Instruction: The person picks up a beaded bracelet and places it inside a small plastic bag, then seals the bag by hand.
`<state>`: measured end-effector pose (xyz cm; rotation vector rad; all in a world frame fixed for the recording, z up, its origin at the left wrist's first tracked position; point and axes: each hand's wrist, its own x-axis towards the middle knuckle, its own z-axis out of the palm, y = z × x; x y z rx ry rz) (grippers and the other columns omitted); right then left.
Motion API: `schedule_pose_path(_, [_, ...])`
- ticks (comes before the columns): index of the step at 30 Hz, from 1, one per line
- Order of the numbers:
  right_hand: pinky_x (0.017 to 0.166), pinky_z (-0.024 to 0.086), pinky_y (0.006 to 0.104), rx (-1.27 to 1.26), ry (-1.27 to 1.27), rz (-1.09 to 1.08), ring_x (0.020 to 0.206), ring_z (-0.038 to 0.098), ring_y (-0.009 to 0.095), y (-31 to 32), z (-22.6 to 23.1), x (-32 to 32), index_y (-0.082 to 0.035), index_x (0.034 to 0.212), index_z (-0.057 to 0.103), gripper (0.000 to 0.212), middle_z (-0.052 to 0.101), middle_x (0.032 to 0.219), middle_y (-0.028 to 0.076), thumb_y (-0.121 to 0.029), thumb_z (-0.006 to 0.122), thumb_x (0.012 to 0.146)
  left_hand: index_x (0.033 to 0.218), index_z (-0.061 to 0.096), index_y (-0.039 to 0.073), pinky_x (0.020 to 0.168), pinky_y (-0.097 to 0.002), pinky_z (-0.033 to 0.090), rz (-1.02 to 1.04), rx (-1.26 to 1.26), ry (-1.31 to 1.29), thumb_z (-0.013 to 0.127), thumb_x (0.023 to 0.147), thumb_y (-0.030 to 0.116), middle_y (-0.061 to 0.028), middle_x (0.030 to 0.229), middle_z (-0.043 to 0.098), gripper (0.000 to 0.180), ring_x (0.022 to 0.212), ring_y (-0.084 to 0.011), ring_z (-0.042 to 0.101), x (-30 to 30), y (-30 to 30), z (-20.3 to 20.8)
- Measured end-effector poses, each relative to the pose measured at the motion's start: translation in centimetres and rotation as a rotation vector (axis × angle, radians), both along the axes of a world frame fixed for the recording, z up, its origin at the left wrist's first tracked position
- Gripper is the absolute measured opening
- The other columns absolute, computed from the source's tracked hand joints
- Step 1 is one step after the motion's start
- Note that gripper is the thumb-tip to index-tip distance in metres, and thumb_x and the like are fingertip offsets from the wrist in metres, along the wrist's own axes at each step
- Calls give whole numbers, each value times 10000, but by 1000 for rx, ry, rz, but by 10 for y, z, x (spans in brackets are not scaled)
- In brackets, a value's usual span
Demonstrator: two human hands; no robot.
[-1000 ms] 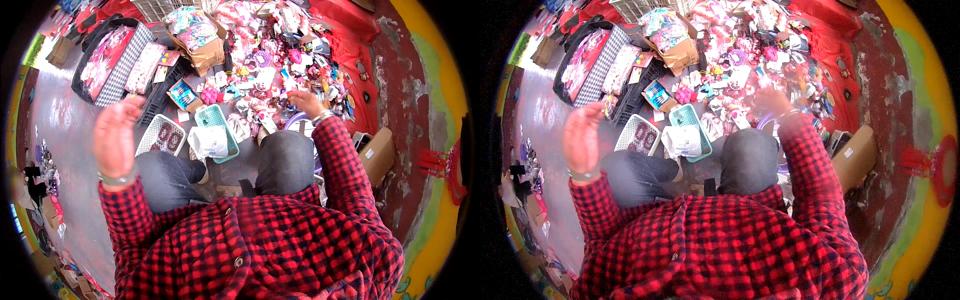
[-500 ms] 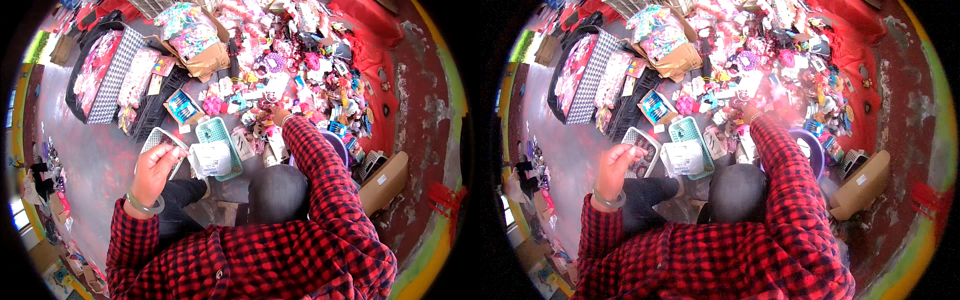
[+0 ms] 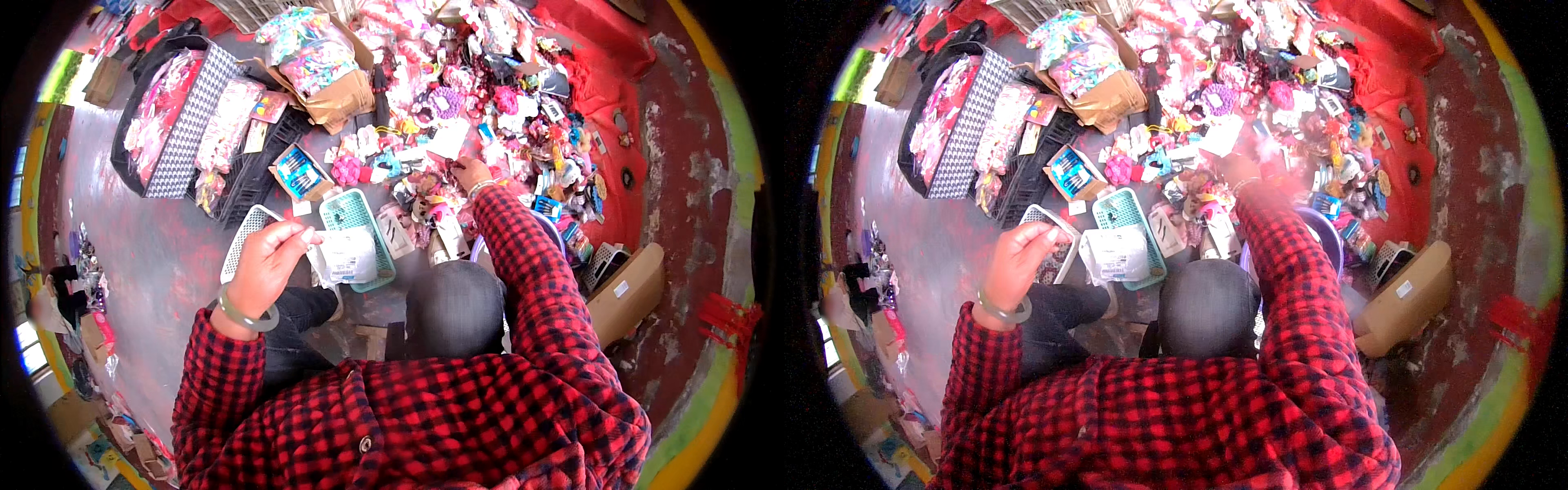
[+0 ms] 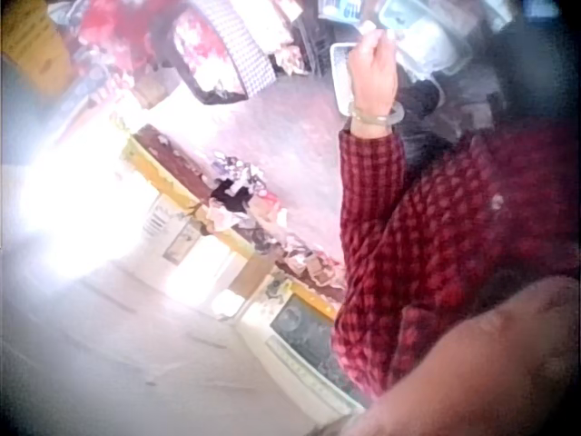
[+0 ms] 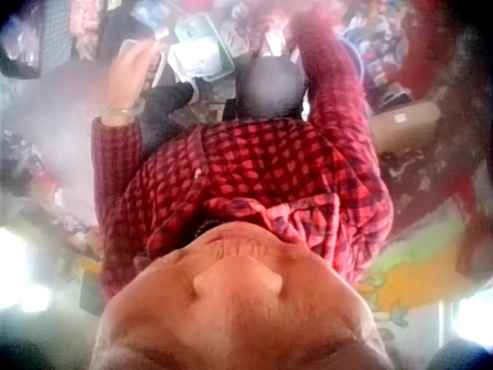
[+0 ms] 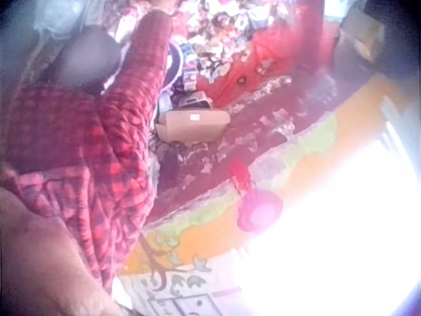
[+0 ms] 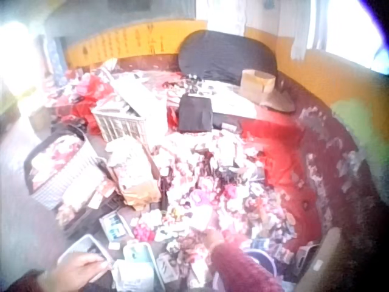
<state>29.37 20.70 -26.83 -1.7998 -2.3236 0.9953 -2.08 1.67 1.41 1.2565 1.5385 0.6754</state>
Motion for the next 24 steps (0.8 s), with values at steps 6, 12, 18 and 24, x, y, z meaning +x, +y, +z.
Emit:
schedule_pose_path(6, [709,431,299,-621,899,-500,803,578,144,-8,73,8,-84,991,569,197,622,854,25,-236,487,896,854,622,-31,634,-222,424,20,119,-60,518,882,128,-55,757,621,192,696,-78,538,6,-4,-13])
schedule_pose_path(12, [634,490,343,-534,1274,-544,750,599,216,-23,127,2,-20,971,512,173,586,836,94,-147,497,855,790,630,-23,612,-258,448,9,165,-60,556,839,160,-76,710,630,203,662,-122,582,12,4,-37])
schedule_pose_path(18, [621,419,259,-463,1059,-292,700,570,144,-32,188,-10,-61,984,535,246,608,772,39,-276,435,917,802,639,-6,616,-227,443,-11,178,14,557,848,194,-38,727,637,221,680,-82,570,25,18,-42])
schedule_pose_path(24, [649,457,264,-514,1146,-177,714,574,163,-48,255,-24,-31,1029,518,289,598,810,64,-283,419,928,769,660,15,579,-245,439,10,273,63,586,810,183,-59,711,638,188,633,-103,573,36,27,-60])
